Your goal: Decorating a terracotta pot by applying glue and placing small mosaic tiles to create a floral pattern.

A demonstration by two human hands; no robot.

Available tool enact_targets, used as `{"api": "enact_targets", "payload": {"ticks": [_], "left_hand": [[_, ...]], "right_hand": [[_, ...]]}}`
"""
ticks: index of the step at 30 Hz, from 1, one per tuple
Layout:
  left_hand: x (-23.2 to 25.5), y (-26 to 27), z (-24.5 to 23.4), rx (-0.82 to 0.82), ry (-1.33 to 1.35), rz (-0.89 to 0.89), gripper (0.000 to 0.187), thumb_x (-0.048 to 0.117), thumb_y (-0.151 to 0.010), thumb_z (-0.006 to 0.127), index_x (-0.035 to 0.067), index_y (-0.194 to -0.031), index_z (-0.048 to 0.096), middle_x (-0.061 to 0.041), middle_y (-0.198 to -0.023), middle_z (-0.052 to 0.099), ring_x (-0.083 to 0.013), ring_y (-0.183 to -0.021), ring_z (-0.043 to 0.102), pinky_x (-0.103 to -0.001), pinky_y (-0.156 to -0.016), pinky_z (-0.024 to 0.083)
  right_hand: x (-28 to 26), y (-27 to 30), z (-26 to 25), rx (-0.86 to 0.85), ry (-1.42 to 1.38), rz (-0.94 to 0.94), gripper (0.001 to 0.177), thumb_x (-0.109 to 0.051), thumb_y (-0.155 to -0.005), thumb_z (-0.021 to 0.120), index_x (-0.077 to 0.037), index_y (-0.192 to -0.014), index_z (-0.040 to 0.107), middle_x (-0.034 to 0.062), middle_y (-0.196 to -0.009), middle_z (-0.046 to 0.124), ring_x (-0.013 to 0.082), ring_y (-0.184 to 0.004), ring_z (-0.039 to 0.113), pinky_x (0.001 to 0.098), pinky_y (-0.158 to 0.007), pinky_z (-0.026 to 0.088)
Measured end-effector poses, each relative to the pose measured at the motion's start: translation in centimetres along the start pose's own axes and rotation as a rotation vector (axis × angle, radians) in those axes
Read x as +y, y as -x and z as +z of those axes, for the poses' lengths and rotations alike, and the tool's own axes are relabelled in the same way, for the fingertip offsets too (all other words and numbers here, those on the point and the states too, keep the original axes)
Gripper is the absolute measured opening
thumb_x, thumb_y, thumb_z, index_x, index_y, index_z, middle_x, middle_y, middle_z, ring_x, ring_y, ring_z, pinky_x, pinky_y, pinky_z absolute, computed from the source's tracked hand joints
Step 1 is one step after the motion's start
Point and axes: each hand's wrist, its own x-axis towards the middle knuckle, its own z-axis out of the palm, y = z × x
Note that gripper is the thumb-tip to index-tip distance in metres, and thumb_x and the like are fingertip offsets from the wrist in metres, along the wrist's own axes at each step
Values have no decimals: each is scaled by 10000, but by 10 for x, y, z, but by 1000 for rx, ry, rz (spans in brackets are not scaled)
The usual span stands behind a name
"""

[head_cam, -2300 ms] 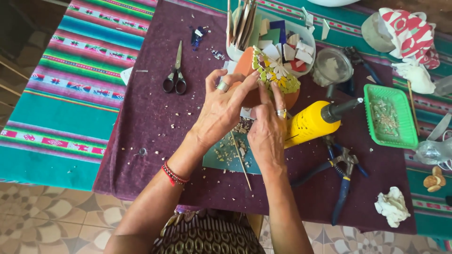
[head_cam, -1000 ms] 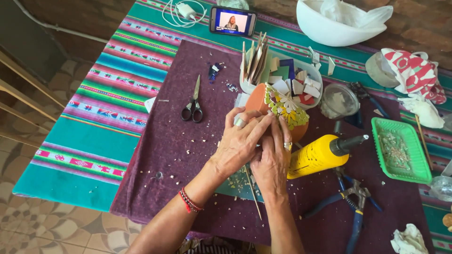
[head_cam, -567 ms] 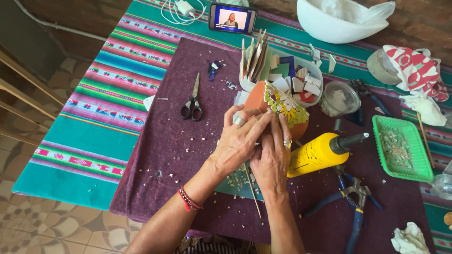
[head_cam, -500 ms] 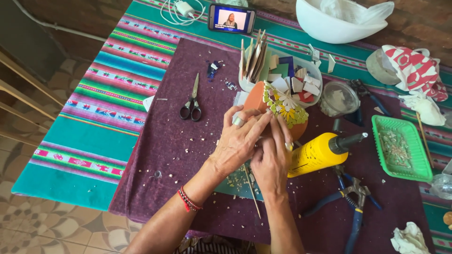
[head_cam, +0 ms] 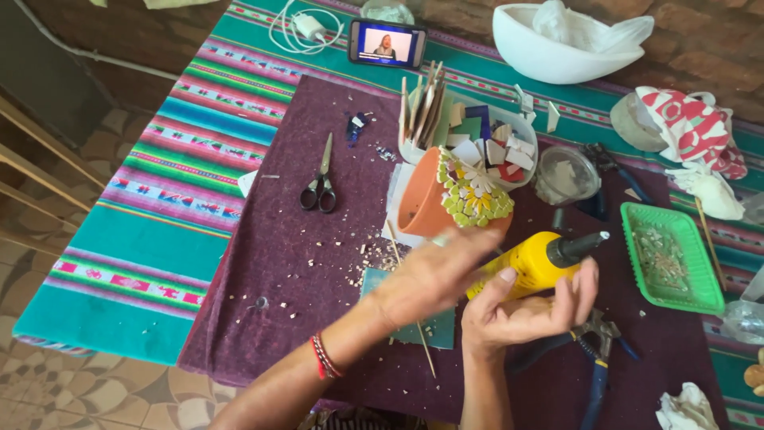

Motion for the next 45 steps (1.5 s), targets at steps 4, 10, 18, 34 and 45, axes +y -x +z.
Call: {"api": "enact_targets", "payload": {"ticks": [4, 10, 18, 34, 45], "left_hand": [[19, -15, 14, -111, 143, -4, 398, 186, -1098, 470, -51, -1410, 538, -294, -1325, 631, -448, -1173, 680, -473, -927, 600], [13, -9, 48, -437, 241, -272, 561, 95, -1045, 459, -75, -1556, 303, -454, -1354, 512, -553, -1237, 571, -591, -1030, 502], [16, -70, 92, -195, 301, -330, 721, 69, -906, 693, -20, -1542, 366, -334, -1373, 570, -549, -1199, 607, -621, -1004, 517], [-59, -69, 201, -217, 123, -502, 815, -68, -864, 607, 101, -1602, 304, -268, -1343, 564, -567, -1185, 609, -663, -965, 536], [4, -23, 167, -374, 89, -481, 748, 45, -1018, 544, -111, -1602, 103, -399, -1606, 224, -523, -1509, 244, -529, -1265, 232]], "right_hand": [[-10, -9, -10, -10, 98, 169, 578, -95, -967, 643, 126, -1397, 327, 307, -1460, 291, 507, -1427, 368, 568, -1229, 315], [1, 6, -27, -141, 46, 569, 769, 49, -915, 684, 47, -1573, 285, 302, -1479, 442, 401, -1443, 422, 496, -1220, 330], [42, -82, -36, -261, 63, 497, 760, 108, -770, 713, 41, -1487, 470, 306, -1377, 552, 508, -1327, 548, 540, -1163, 432], [176, -29, 3, -327, -87, 845, 688, -18, -806, 824, -82, -1438, 560, 217, -1342, 647, 397, -1237, 645, 454, -994, 599], [93, -22, -64, -609, 221, 610, 699, -22, -993, 625, -80, -1618, 316, 273, -1569, 439, 454, -1425, 467, 532, -1171, 417]]}}
